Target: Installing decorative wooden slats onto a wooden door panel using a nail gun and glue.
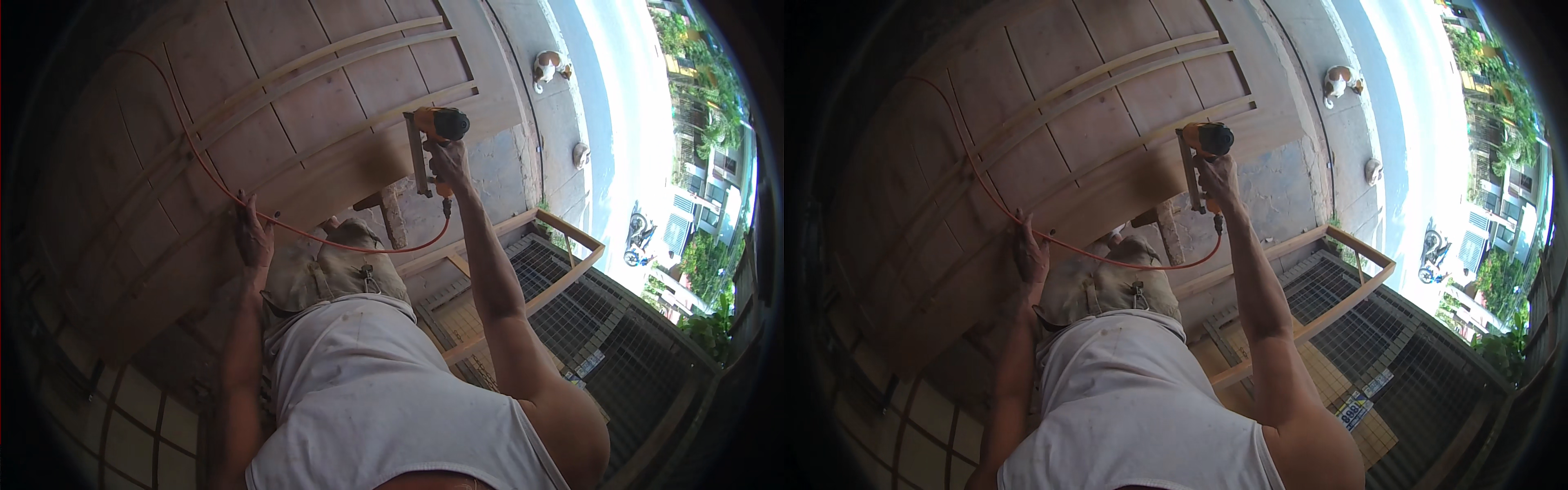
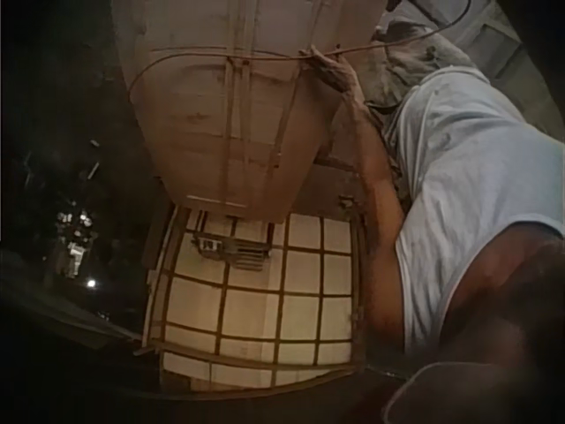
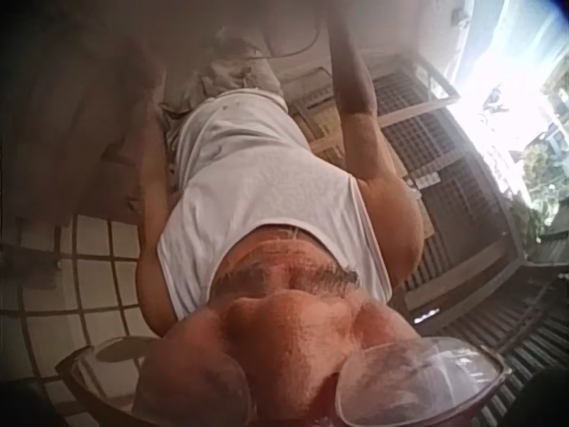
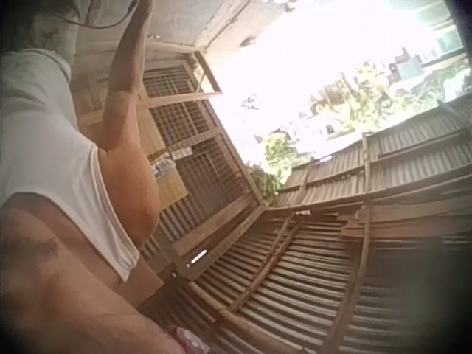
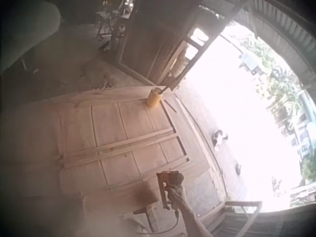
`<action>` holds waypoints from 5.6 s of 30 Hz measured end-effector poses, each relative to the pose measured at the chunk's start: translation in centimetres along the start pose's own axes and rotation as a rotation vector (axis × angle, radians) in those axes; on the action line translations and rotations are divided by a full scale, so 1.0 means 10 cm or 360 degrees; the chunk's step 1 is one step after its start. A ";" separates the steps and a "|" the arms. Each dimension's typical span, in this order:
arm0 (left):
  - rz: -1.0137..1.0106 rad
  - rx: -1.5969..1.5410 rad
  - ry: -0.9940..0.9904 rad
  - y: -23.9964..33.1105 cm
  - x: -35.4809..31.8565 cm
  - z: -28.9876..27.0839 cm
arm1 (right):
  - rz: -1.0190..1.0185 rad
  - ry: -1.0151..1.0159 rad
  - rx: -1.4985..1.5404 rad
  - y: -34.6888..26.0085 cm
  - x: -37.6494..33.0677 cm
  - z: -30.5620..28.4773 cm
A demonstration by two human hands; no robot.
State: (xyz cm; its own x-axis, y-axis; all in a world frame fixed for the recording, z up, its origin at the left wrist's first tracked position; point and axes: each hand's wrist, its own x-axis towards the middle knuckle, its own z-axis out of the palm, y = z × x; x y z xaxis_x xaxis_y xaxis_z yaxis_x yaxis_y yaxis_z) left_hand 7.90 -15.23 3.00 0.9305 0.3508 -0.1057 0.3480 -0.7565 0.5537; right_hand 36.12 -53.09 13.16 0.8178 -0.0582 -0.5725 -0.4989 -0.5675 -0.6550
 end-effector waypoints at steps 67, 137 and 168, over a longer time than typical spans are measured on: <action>-0.0116 0.0074 -0.0516 0.59 -0.14 0.16 | -0.0093 -0.0002 0.0289 0.34 0.30 -1.50; -0.0507 0.0495 0.0014 -0.96 -0.23 -0.79 | -0.0523 -0.0425 0.1637 -2.16 -0.66 -0.04; -0.0798 0.0299 -0.0027 -1.42 -0.39 -1.30 | 0.0181 -0.1698 0.2337 -2.35 2.26 4.60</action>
State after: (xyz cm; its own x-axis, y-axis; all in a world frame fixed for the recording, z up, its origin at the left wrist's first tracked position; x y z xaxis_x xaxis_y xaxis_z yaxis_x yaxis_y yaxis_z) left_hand -2.18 1.34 6.27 0.6459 0.6867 -0.3335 0.7634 -0.5846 0.2748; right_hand 53.17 -3.25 -7.12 0.5463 0.7861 -0.2892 -0.8348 0.5391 -0.1114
